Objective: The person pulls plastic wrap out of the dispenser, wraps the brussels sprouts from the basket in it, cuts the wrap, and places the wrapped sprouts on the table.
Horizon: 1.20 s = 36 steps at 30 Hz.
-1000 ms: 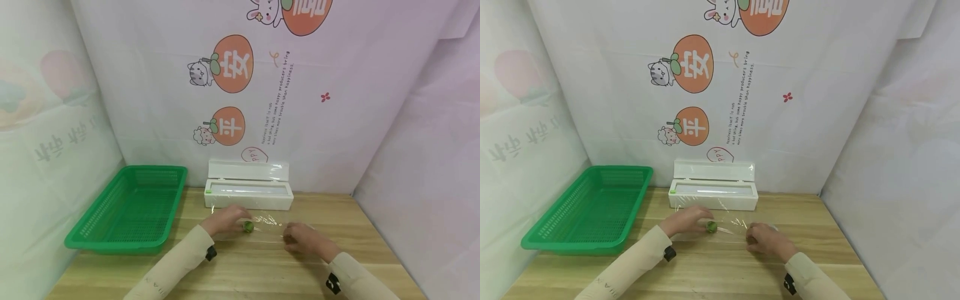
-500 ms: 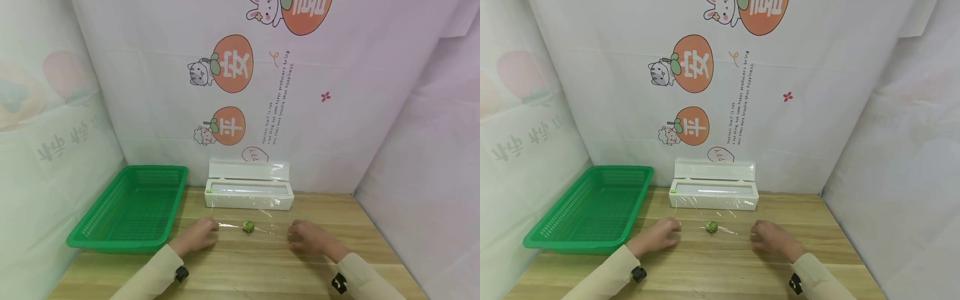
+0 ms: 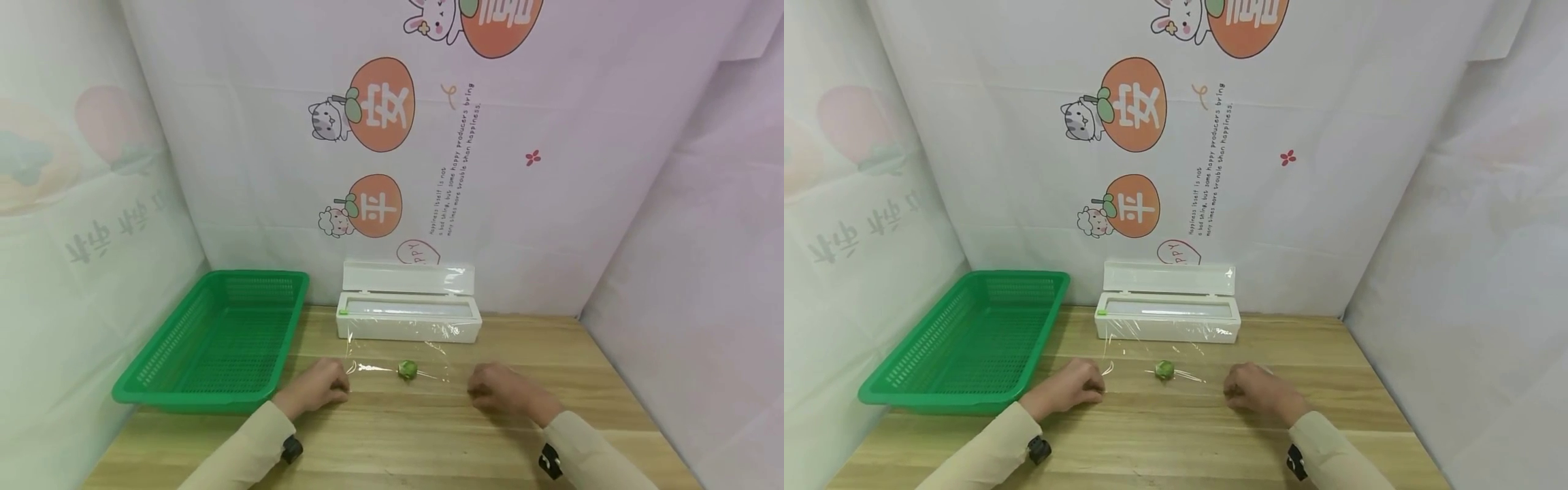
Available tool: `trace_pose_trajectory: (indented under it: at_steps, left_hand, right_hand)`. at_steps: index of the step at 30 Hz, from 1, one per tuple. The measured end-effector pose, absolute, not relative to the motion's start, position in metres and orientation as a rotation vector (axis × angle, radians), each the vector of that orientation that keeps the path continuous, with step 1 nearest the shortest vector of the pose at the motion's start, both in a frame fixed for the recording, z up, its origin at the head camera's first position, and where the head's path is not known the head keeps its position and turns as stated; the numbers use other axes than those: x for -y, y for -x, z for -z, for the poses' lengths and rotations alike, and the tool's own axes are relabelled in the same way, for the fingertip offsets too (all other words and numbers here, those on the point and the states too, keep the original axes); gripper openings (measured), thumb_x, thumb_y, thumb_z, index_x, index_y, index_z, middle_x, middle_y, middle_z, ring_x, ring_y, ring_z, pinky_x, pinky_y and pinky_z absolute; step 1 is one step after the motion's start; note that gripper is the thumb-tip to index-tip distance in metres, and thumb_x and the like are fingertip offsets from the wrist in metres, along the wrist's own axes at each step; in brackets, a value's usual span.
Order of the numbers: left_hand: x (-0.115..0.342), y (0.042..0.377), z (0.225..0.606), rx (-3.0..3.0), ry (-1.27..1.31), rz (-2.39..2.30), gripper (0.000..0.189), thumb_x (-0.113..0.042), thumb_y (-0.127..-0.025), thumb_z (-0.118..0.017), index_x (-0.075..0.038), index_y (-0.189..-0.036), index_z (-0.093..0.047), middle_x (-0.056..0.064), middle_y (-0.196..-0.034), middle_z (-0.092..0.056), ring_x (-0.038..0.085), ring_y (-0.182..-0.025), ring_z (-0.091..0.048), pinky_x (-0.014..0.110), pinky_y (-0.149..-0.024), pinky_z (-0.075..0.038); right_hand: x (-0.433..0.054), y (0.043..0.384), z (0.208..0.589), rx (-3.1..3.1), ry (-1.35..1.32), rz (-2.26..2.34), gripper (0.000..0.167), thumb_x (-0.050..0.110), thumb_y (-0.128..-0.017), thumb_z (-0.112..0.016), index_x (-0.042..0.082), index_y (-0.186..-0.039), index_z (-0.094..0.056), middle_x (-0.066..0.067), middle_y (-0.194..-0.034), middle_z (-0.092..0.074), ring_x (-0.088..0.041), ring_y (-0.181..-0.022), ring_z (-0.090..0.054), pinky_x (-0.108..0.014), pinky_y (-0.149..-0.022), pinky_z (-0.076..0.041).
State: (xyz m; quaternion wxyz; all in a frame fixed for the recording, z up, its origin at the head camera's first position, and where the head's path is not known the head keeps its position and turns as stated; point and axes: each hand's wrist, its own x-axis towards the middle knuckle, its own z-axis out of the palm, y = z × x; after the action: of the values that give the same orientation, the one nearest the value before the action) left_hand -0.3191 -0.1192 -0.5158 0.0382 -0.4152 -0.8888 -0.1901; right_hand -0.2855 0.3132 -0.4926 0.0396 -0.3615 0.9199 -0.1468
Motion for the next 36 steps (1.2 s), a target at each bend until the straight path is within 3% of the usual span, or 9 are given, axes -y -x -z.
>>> trace_pose_trajectory:
  at_steps: [8,15,30,36]
  left_hand:
    - [0.119,0.317,0.517,2.688,1.244,0.544,0.006,-0.008,-0.084,-0.087,-0.011,-0.082,-0.083,-0.002,-0.081,-0.076,0.005,-0.074,-0.065,0.019,-0.069,-0.058]
    - [0.116,0.319,0.521,2.655,1.262,0.459,0.026,-0.002,-0.089,-0.080,-0.013,-0.066,-0.072,-0.006,-0.074,-0.069,0.002,-0.071,-0.057,0.018,-0.064,-0.052]
    - [0.108,0.320,0.524,2.752,1.153,0.420,0.014,-0.004,-0.094,-0.073,-0.010,-0.082,-0.069,0.000,-0.081,-0.067,0.013,-0.075,-0.062,0.027,-0.070,-0.058]
    - [0.104,0.318,0.516,2.814,1.028,0.504,0.015,-0.006,-0.100,-0.068,-0.009,-0.085,-0.065,-0.002,-0.084,-0.060,0.011,-0.077,-0.055,0.026,-0.067,-0.053]
  right_hand:
    - [-0.315,0.292,0.499,-2.843,1.153,0.459,0.011,0.004,-0.088,-0.080,0.012,-0.094,-0.080,0.002,-0.089,-0.074,-0.006,-0.080,-0.066,-0.022,-0.075,-0.060]
    - [-0.315,0.294,0.505,-2.902,1.189,0.377,0.011,0.003,-0.091,-0.078,0.013,-0.089,-0.078,0.005,-0.085,-0.070,0.001,-0.076,-0.058,-0.019,-0.070,-0.058]
    - [-0.312,0.288,0.508,-3.034,1.172,0.314,0.010,0.005,-0.092,-0.076,0.014,-0.092,-0.076,0.004,-0.090,-0.073,-0.004,-0.081,-0.064,-0.025,-0.074,-0.061]
    - [-0.314,0.290,0.506,-3.058,1.088,0.438,0.017,-0.002,-0.090,-0.072,0.015,-0.087,-0.073,0.006,-0.085,-0.068,-0.002,-0.078,-0.059,-0.021,-0.069,-0.057]
